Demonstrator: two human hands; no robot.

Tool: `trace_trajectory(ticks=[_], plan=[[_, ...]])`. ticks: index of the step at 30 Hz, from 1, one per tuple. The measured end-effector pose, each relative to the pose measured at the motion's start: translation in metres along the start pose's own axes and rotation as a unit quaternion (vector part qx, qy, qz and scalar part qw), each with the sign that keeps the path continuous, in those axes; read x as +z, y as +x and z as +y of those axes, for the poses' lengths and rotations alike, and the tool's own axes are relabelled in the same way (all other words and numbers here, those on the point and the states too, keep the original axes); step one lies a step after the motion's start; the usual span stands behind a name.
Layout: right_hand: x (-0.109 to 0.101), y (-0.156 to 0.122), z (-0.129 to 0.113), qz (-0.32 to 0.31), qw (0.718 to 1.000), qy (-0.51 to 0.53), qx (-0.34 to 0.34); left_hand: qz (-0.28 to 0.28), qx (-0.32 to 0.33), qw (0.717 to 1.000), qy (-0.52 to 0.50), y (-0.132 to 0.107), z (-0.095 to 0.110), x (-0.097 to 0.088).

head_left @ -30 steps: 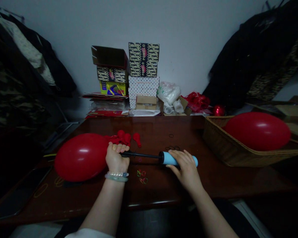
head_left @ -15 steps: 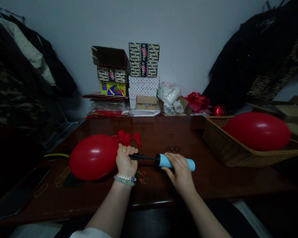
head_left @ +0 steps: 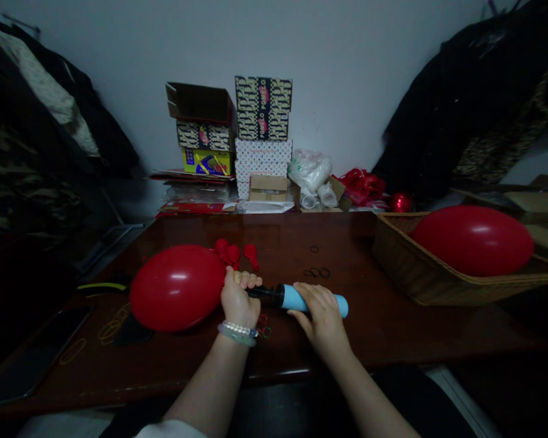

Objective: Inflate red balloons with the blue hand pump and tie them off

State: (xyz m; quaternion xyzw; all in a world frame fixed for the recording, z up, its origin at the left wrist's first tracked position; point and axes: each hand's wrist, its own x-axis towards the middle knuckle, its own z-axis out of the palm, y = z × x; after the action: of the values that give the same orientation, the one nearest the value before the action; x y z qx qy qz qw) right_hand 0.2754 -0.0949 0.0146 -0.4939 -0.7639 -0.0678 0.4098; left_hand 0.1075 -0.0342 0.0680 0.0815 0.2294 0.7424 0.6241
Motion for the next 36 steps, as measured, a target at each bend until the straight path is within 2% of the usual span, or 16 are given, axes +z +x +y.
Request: trace_trajectory(ticks=[8,14,18,25,32,36], plan=[[-0.02,0.003,0.027,-0.003,0.999,-0.045,-0.02,0.026,0.012,0.999,-0.032,0.016,0.03,0.001],[-0.03,0.003,0.046,-0.006,0.998,-0.056,-0.027,0.032,0.021,0.998,-0.045,0.023,0.036,-0.002],[-0.028,0.001,0.042,0.004,0.999,-0.045,-0.01,0.015,0.029,0.998,-0.045,0.02,0.033,-0.003],[-0.017,0.0,0.019,0.012,1.0,-0.023,-0.007,-0.029,0.004,0.999,-0.03,0.007,0.017,0.001],[0.001,-0.006,0.002,0.006,1.0,-0.014,0.007,-0.024,-0.029,0.999,-0.004,-0.006,-0.012,-0.001],[0.001,-0.004,0.001,-0.003,1.0,-0.014,0.006,-0.013,-0.022,1.0,0.001,-0.006,-0.013,0.0]])
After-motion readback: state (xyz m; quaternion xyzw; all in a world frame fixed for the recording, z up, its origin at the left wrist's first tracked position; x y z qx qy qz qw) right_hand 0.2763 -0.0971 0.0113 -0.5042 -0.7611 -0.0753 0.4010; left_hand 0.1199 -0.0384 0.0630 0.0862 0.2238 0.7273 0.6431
